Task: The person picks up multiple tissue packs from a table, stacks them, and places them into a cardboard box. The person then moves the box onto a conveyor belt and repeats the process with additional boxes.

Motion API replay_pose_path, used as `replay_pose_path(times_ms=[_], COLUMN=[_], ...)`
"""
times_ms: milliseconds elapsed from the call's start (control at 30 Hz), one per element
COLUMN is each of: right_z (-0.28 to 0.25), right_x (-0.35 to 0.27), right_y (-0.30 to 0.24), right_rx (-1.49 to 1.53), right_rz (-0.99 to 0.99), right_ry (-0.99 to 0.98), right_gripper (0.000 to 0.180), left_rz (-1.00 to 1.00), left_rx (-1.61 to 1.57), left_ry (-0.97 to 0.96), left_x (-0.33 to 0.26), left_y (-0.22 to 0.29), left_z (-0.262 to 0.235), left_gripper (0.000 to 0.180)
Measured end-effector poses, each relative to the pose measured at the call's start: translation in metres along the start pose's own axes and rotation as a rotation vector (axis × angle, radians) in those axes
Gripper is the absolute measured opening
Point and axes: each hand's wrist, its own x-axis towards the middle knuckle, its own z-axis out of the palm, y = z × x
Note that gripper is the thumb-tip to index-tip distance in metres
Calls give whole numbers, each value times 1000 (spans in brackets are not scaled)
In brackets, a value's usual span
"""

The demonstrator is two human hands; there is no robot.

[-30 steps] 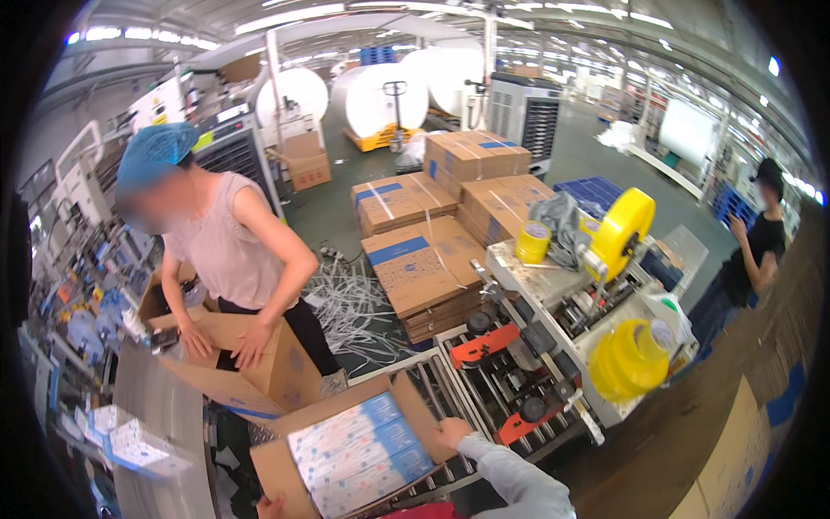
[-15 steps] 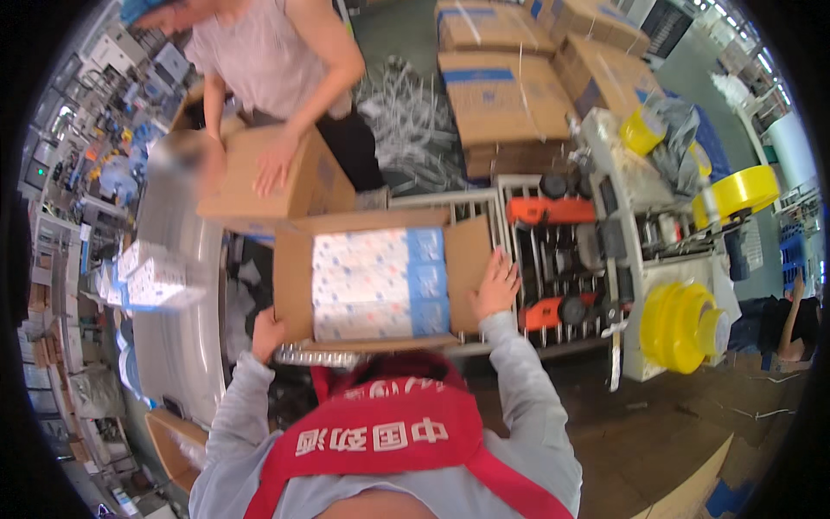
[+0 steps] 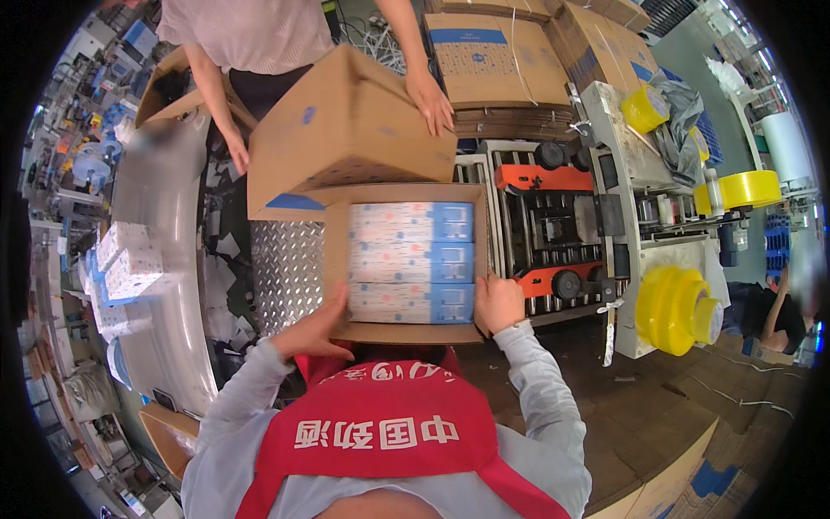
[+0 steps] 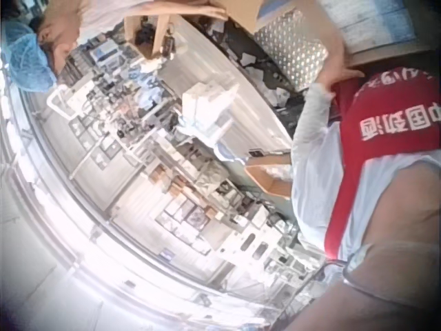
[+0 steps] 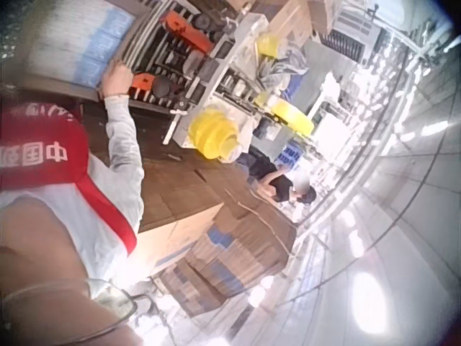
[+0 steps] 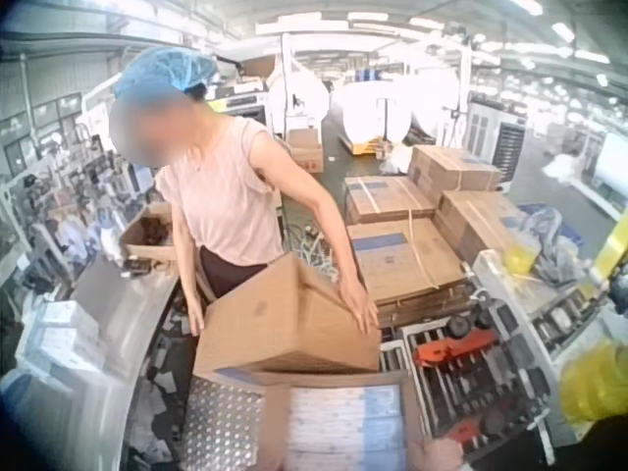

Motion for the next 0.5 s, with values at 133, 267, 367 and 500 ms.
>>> replay_pose_path(times_ms=[133, 267, 367, 500], right_z=[43, 66, -27, 25], right_x=[5, 54, 105, 78], right_y=[-12, 12, -47, -30], right_rx=[-67, -34, -219, -232], right_rz=[46, -216, -601, -315], right_ry=[-350, -302, 539, 464], right_gripper=[90, 81, 68, 65], left_rz=[156, -17, -317, -109], left_rx=[440, 459, 189, -652], left_ry=[-250, 151, 629, 701], left_x=[69, 113, 130, 124], left_y=[-3, -6, -44, -55], left_z=[45, 5, 27, 74], left_gripper=[117, 124, 121, 110])
